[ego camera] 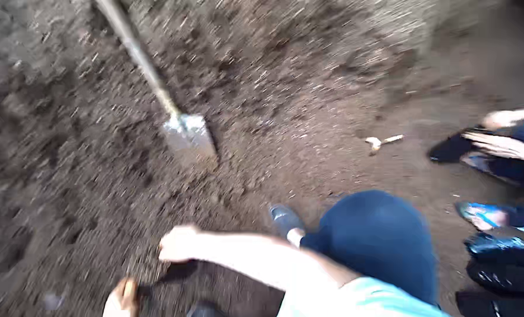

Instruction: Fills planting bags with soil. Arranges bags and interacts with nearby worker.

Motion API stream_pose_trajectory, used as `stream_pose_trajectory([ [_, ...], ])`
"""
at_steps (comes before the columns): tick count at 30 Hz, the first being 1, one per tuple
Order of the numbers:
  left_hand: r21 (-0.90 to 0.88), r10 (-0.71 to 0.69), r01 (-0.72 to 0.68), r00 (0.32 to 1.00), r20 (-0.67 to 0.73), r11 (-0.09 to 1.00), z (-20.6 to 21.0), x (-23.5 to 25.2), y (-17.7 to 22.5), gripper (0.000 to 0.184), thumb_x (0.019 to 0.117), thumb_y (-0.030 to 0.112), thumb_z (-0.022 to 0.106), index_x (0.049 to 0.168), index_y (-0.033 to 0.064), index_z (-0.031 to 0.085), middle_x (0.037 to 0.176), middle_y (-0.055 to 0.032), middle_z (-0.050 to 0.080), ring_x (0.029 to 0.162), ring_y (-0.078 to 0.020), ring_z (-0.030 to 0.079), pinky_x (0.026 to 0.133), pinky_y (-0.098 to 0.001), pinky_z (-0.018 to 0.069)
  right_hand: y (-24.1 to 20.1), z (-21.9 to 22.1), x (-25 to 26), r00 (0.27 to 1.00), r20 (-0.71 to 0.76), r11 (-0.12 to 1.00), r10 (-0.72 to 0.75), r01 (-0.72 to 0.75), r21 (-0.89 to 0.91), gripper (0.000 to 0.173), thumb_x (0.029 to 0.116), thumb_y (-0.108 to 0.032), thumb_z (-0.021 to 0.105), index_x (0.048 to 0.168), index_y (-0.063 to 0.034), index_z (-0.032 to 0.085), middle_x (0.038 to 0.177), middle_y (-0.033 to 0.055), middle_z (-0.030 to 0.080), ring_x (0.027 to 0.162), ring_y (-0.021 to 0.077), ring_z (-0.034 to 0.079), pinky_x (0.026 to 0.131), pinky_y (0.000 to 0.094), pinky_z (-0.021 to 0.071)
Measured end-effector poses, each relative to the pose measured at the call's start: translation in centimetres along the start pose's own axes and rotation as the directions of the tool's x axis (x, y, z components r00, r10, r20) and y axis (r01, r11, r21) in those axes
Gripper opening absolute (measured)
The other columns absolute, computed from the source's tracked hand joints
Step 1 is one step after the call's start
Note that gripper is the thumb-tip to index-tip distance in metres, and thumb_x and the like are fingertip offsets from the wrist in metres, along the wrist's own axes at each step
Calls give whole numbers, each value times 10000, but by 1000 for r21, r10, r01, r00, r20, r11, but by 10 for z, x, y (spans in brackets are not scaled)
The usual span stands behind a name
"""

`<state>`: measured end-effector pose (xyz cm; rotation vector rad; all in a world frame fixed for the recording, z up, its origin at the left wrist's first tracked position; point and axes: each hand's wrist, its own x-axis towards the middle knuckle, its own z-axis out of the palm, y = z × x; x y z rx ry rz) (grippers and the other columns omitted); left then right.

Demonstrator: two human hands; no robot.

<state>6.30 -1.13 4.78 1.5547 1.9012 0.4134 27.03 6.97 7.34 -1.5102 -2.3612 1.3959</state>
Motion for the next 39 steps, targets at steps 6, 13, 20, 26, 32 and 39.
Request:
stream_pose_trajectory([
  [6,-358,-2,-55,987,-158,932,-33,-19,69,259,1074,163,363,977,72,585,700,136,489,577,84,466,573,-120,423,-19,-52,-35,986,-141,995,-93,96,15,333,1061,-291,504,1156,-36,696,1076,183,710,1060,355,675,866,598,511],
  [13,-15,-221,235,931,290,972,64,49,-6,421,1126,272,335,1223,-32,610,1066,-227,639,1002,-347,631,911,-566,478,79,26,42,958,-21,957,286,-287,-45,410,1094,-309,387,1309,-56,627,1313,207,649,1272,373,598,1033,613,449],
  [20,-209,-181,184,983,37,960,-8,2,8,326,1107,238,395,900,70,582,717,-13,472,649,-148,480,645,-381,417,7,-11,12,997,-40,991,59,-63,-119,373,1081,-329,454,1084,-32,680,1007,186,693,1025,360,665,880,589,494],
  [26,40,-424,425,884,196,905,30,4,-40,426,1110,313,356,1228,16,637,1136,-232,674,1103,-390,654,931,-632,485,42,76,50,983,39,983,179,-177,-57,427,1107,-340,372,1303,-52,619,1211,220,682,1180,383,646,986,603,490],
  [32,24,-456,457,880,134,889,26,-4,-37,392,1109,307,366,1148,20,630,1042,-215,668,1032,-375,658,872,-605,490,26,68,52,983,143,992,112,-101,-81,421,1106,-374,405,1212,-35,631,1137,215,683,1120,369,656,967,591,483],
  [39,87,-491,485,867,80,870,24,0,-44,375,1099,318,401,1182,26,620,1109,-224,674,1076,-388,662,877,-607,497,117,140,64,852,291,206,436,-409,889,628,1130,-455,210,1489,14,423,1386,215,588,1175,273,640,985,407,518],
])
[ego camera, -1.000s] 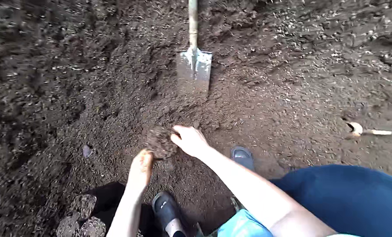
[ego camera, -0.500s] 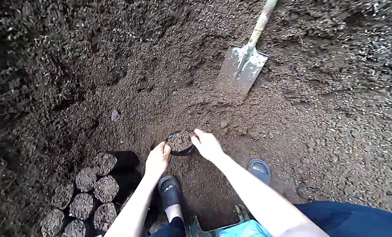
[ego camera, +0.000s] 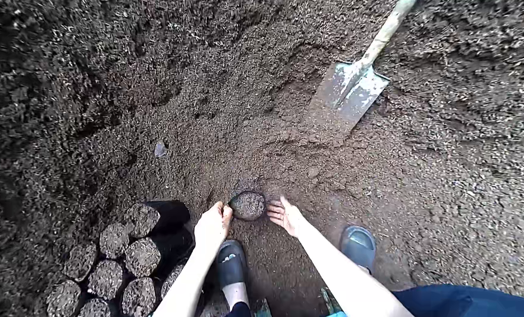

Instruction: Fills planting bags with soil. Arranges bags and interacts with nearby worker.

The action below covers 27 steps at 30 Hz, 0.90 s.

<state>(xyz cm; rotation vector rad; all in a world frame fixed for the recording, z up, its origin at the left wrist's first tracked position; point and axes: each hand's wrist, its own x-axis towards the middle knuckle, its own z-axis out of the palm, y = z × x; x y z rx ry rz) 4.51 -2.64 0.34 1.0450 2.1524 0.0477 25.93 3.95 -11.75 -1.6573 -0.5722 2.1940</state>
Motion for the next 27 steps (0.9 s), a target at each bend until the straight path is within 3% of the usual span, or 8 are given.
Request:
stream_pose_trajectory([
  [2,41,131,-126,978,-160,991,4,-1,-2,415,1040,318,547,1303,1,597,1294,-257,612,1210,-430,605,972,-608,484,13,3,20,995,-45,956,86,-69,286,498,1136,-351,291,1474,-4,407,1405,183,565,1197,240,627,990,368,519],
  [4,81,369,-364,865,-340,928,14,6,-9,340,937,307,688,1136,32,701,1329,-263,595,1186,-492,580,894,-641,482,11,18,41,991,-92,880,94,-40,474,454,1133,-309,301,1439,-1,433,1317,159,609,1117,196,646,940,324,525],
  [6,104,479,-475,807,-345,874,18,10,-10,206,906,281,708,1020,114,747,1401,-223,583,1179,-480,585,863,-626,489,8,28,61,986,-133,826,102,-10,563,471,1132,-326,280,1426,10,430,1266,165,621,1061,189,654,906,309,526],
  [10,32,480,-489,840,-253,872,26,10,-16,283,979,259,617,1228,189,732,1428,-208,572,1170,-400,649,885,-545,566,-7,44,74,991,-135,793,11,74,605,552,1128,-404,231,1491,2,320,1384,204,527,1187,249,605,980,363,508],
  [13,-24,417,-429,889,-190,903,29,11,-20,391,1014,289,568,1396,262,648,1443,-176,572,1166,-342,672,848,-506,594,-50,69,95,992,-105,724,-64,119,679,786,1050,-662,181,1617,-117,155,1620,203,298,1434,349,402,1105,567,417],
  [16,-201,376,-383,924,-73,902,26,13,-29,456,1016,236,534,1469,228,581,1535,-106,517,1347,-236,573,1048,-458,522,-65,86,126,994,-60,589,-95,105,801,919,922,-856,179,1626,-266,184,1654,100,309,1501,320,343,1121,663,375],
  [20,-379,398,-364,917,14,851,13,13,-28,595,919,24,574,1508,84,519,1580,-80,483,1398,-152,517,1140,-345,433,-63,76,107,986,-52,676,-159,147,722,842,967,-792,151,1592,-234,232,1580,143,392,1413,342,435,1042,641,436],
  [27,-382,392,-319,911,129,867,5,15,-13,711,941,17,554,1612,160,365,1672,11,345,1486,-135,414,1209,-399,364,-100,70,-19,945,234,881,-229,99,462,797,974,-778,151,1426,-204,470,1299,144,638,1174,323,632,928,576,544],
])
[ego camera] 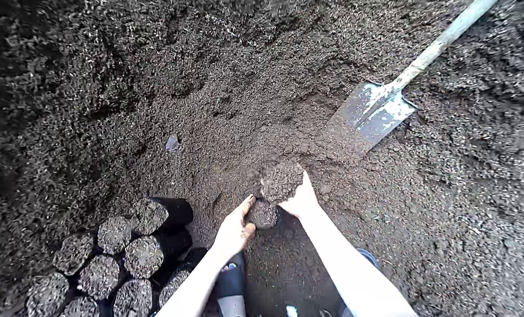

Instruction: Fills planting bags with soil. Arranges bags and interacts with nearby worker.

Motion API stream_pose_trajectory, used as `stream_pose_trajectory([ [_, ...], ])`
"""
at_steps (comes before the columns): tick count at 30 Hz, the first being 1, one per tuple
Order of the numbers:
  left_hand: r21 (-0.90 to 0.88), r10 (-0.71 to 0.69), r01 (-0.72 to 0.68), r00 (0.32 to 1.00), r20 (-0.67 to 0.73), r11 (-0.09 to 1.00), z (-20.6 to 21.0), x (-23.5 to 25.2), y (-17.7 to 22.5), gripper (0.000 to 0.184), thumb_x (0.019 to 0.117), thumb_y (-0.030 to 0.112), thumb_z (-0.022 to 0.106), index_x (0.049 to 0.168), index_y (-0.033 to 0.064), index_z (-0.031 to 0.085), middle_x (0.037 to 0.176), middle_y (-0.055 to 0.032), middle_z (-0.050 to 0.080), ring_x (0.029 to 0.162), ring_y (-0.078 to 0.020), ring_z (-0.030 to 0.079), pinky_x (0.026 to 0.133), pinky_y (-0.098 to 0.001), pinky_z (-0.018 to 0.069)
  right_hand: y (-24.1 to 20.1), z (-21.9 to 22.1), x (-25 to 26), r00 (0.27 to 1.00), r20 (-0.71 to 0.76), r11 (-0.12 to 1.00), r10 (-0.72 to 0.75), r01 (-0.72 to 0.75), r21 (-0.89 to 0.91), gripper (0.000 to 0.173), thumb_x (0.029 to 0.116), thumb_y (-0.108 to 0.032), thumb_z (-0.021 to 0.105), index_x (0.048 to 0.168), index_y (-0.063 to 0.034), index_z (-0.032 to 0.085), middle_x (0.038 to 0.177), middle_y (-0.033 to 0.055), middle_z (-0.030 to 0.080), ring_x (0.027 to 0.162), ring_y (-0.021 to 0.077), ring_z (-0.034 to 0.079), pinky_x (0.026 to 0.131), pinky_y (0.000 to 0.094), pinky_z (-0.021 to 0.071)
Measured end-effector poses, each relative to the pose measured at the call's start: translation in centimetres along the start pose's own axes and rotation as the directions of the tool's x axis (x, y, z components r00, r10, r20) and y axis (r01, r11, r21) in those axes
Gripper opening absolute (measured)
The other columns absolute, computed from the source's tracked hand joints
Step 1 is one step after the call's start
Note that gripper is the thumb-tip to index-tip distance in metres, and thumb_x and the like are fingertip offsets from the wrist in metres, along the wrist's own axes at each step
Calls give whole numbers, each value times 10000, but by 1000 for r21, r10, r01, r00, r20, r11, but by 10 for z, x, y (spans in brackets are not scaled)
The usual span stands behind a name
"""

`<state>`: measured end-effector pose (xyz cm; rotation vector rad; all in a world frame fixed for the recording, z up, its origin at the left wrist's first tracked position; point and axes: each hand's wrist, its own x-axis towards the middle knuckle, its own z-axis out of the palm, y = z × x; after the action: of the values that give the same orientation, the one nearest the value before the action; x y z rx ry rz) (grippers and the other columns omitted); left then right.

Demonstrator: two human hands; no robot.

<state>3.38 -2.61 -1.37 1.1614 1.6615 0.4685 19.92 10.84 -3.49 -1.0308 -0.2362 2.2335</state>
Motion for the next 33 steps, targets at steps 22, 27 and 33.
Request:
stream_pose_trajectory([
  [22,-51,91,-96,992,-91,994,22,-3,-6,744,959,20,587,1630,87,274,1680,-89,317,1515,-206,379,1245,-407,309,65,27,-70,958,273,-586,-84,174,-791,323,1068,-105,472,1337,-24,633,1432,197,562,1322,353,549,1105,440,456],
  [27,-16,181,-183,981,-73,983,10,-9,-1,643,975,0,548,1590,80,375,1623,-110,417,1473,-205,441,1226,-396,344,36,32,-56,961,265,-492,83,271,-828,338,1048,-135,527,1347,-12,629,1430,198,571,1359,336,529,1148,491,409],
  [33,181,-212,224,974,-81,958,-15,-7,-8,672,1040,552,518,1453,22,500,1419,-240,566,1325,-391,560,1096,-615,434,-4,-9,-53,995,63,-231,-82,42,-972,520,1033,-438,584,1338,-17,608,1377,233,579,1269,344,586,1089,517,458],
])
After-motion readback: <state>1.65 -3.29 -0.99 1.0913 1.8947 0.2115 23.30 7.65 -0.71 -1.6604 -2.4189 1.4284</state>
